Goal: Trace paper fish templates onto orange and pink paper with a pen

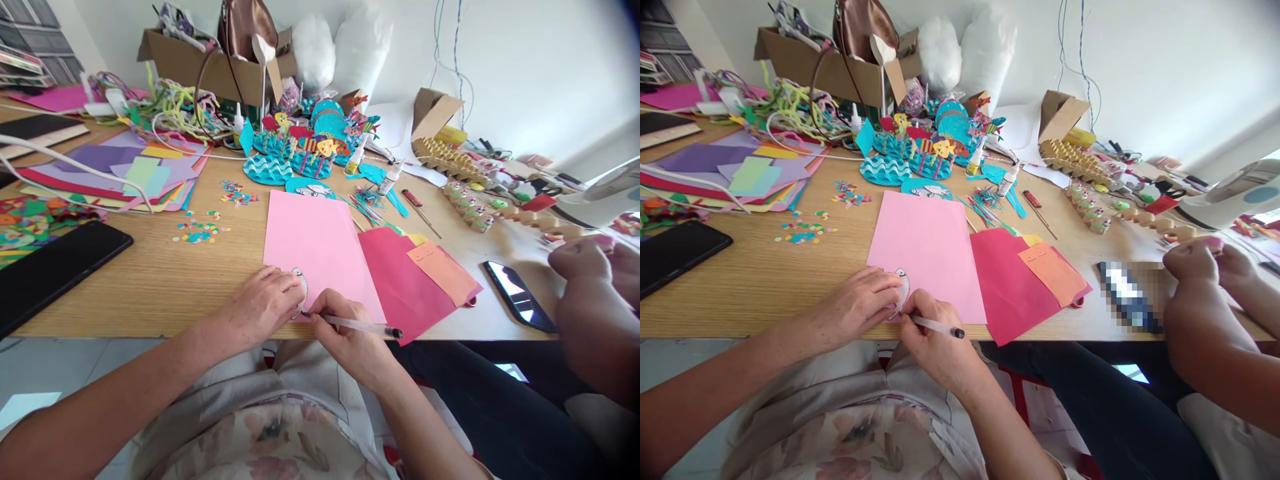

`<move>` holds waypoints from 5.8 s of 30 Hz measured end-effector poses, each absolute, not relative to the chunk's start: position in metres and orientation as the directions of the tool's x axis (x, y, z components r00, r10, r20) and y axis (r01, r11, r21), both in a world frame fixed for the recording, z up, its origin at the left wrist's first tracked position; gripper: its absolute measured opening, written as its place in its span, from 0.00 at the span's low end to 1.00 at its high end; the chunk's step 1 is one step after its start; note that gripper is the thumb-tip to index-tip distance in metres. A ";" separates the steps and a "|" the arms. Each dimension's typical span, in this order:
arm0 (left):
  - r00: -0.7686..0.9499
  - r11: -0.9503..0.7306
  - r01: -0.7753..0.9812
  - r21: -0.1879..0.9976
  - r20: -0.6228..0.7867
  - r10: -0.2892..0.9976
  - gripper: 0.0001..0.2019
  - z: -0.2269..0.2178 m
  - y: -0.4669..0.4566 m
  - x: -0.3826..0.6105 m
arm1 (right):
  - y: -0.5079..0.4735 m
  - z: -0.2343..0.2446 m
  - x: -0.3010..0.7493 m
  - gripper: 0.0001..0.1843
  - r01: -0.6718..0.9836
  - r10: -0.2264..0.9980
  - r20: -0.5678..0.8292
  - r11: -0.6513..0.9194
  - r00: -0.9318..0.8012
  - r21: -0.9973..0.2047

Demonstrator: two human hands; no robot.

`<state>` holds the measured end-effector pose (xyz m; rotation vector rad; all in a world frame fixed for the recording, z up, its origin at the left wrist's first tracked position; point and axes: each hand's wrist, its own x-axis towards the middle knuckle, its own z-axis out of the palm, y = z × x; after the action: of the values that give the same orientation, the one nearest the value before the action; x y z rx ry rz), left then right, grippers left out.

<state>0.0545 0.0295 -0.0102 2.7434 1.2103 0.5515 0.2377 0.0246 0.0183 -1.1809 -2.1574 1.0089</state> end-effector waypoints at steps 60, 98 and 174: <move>0.628 -0.667 0.621 0.412 0.248 0.738 0.08 -0.005 0.040 0.051 | 0.039 0.027 0.232 0.06 0.371 0.804 -0.010 0.264 -0.594 -0.890; 0.612 -0.665 0.630 0.400 0.271 0.743 0.06 -0.004 0.038 0.052 | 0.042 0.030 0.227 0.09 0.421 0.770 -0.026 0.320 -0.637 -0.849; 0.590 -0.635 0.616 0.465 0.262 0.764 0.09 -0.004 0.041 0.052 | 0.044 0.020 0.225 0.05 0.464 0.830 0.058 0.366 -0.554 -0.806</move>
<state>0.0519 0.0405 -0.0042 2.4966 1.1223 0.6379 0.2245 0.0437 0.0197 -1.1207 -2.1717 1.0611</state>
